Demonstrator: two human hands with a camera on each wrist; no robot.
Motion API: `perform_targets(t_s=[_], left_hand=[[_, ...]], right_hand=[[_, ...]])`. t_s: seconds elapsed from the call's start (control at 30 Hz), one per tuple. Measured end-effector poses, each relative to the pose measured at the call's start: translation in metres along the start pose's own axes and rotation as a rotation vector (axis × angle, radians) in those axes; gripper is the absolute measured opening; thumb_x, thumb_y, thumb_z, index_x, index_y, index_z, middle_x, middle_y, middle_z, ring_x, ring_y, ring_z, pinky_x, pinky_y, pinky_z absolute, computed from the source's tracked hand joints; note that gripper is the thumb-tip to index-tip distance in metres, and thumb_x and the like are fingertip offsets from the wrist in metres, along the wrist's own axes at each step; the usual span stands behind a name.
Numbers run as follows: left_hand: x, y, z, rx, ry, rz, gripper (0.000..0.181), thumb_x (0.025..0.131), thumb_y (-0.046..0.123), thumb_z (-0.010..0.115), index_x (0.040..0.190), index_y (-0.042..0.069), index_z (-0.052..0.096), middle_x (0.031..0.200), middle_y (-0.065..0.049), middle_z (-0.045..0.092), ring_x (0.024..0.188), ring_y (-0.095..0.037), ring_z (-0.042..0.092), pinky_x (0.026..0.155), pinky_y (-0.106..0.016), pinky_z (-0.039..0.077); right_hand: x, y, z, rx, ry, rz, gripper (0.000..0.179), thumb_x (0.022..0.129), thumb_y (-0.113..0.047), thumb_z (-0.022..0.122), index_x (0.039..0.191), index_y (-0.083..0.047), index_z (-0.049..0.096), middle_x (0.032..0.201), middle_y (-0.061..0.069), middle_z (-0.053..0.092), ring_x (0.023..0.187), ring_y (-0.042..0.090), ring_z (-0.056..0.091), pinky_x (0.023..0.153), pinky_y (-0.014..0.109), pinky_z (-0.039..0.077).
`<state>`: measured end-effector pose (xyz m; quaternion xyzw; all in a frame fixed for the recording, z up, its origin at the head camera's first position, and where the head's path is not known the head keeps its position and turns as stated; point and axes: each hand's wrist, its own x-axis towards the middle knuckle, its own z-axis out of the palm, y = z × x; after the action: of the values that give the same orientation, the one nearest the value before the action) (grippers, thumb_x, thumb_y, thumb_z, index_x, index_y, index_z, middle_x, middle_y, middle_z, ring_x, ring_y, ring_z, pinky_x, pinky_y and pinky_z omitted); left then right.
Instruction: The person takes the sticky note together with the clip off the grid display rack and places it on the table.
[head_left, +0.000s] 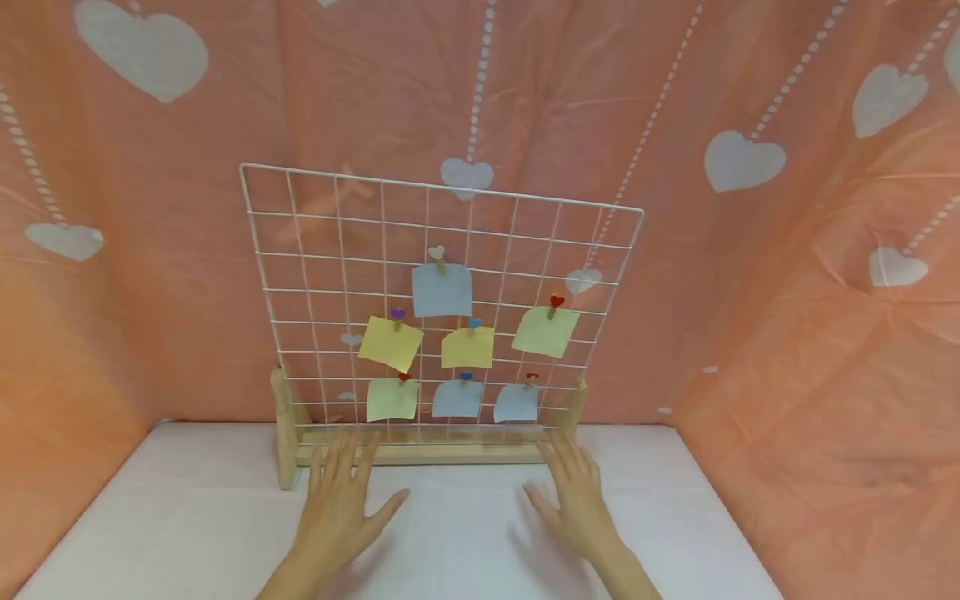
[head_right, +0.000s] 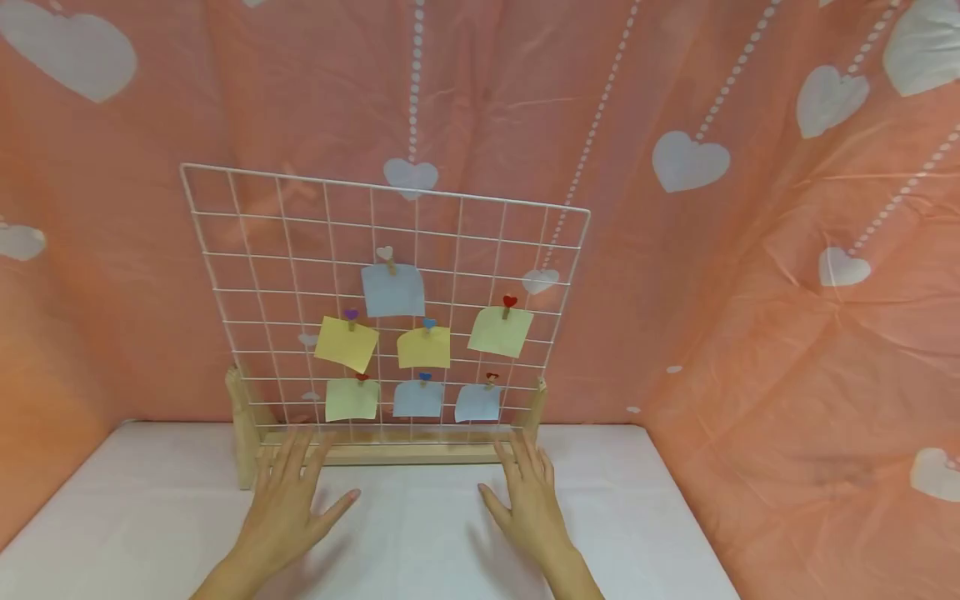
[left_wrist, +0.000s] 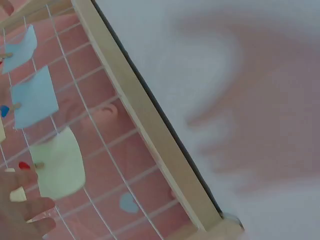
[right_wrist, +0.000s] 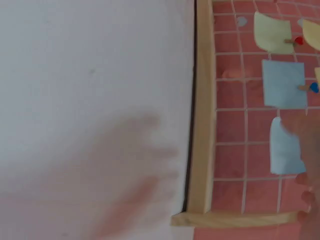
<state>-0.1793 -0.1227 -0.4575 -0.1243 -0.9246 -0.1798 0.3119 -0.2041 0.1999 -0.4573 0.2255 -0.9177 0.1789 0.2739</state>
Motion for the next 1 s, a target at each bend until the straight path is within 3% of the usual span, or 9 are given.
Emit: perform_targets(t_s=[0.07, 0.23, 0.37, 0.53, 0.6, 0.77, 1.0], left_hand=[[0.006, 0.004, 0.004, -0.037, 0.051, 0.009, 0.067, 0.079, 0.036, 0.072, 0.130, -0.002, 0.051, 0.133, -0.026, 0.049, 0.128, -0.044, 0.038, 0.105, -0.063, 0.024], [0.020, 0.020, 0.015, -0.137, 0.113, -0.006, 0.047, 0.078, 0.014, 0.073, 0.117, -0.003, 0.054, 0.123, -0.026, 0.053, 0.120, -0.044, 0.044, 0.100, -0.062, 0.032], [0.031, 0.032, 0.023, -0.168, 0.132, -0.013, 0.041, 0.075, 0.008, 0.074, 0.111, -0.004, 0.056, 0.119, -0.024, 0.054, 0.116, -0.043, 0.047, 0.098, -0.060, 0.036], [0.044, 0.045, 0.037, -0.207, 0.142, -0.015, 0.041, 0.077, 0.007, 0.073, 0.113, -0.006, 0.057, 0.115, -0.021, 0.055, 0.111, -0.039, 0.050, 0.095, -0.055, 0.041], [0.049, 0.049, 0.041, -0.226, 0.140, -0.024, 0.041, 0.077, 0.006, 0.073, 0.113, -0.006, 0.057, 0.115, -0.021, 0.056, 0.111, -0.038, 0.051, 0.094, -0.054, 0.043], [0.061, 0.061, 0.049, -0.287, 0.109, -0.065, 0.036, 0.080, 0.003, 0.071, 0.112, -0.003, 0.058, 0.113, -0.019, 0.057, 0.109, -0.037, 0.053, 0.092, -0.050, 0.046], [0.075, 0.079, 0.058, -0.445, 0.082, -0.145, 0.033, 0.082, 0.004, 0.069, 0.113, -0.002, 0.059, 0.108, -0.017, 0.058, 0.106, -0.035, 0.054, 0.088, -0.049, 0.048]], right_hand=[[0.007, 0.000, -0.003, 0.041, 0.024, -0.003, 0.056, 0.082, -0.019, 0.073, 0.130, 0.002, 0.052, 0.137, 0.025, 0.049, 0.128, 0.046, 0.041, 0.101, 0.066, 0.033], [0.025, 0.000, -0.012, 0.102, 0.051, 0.002, 0.051, 0.080, -0.007, 0.073, 0.126, 0.004, 0.055, 0.131, 0.023, 0.055, 0.119, 0.043, 0.052, 0.095, 0.058, 0.045], [0.038, 0.004, -0.016, 0.101, 0.038, -0.011, 0.050, 0.081, -0.006, 0.072, 0.127, 0.003, 0.055, 0.128, 0.021, 0.057, 0.113, 0.039, 0.057, 0.091, 0.054, 0.050], [0.050, 0.008, -0.021, 0.116, 0.013, 0.046, 0.045, 0.081, -0.003, 0.069, 0.124, 0.001, 0.056, 0.119, 0.016, 0.060, 0.080, 0.025, 0.064, 0.070, 0.039, 0.056], [0.055, 0.009, -0.022, 0.121, 0.017, 0.058, 0.043, 0.082, -0.003, 0.069, 0.123, 0.001, 0.056, 0.113, 0.014, 0.061, 0.076, 0.022, 0.062, 0.065, 0.036, 0.055], [0.067, 0.012, -0.023, 0.138, 0.046, 0.040, 0.041, 0.084, -0.004, 0.070, 0.122, 0.002, 0.057, 0.105, 0.016, 0.062, 0.089, 0.027, 0.065, 0.070, 0.039, 0.056], [0.088, 0.015, -0.023, 0.187, 0.102, 0.003, 0.042, 0.082, 0.000, 0.070, 0.122, 0.001, 0.057, 0.099, 0.014, 0.061, 0.088, 0.026, 0.064, 0.074, 0.040, 0.056]])
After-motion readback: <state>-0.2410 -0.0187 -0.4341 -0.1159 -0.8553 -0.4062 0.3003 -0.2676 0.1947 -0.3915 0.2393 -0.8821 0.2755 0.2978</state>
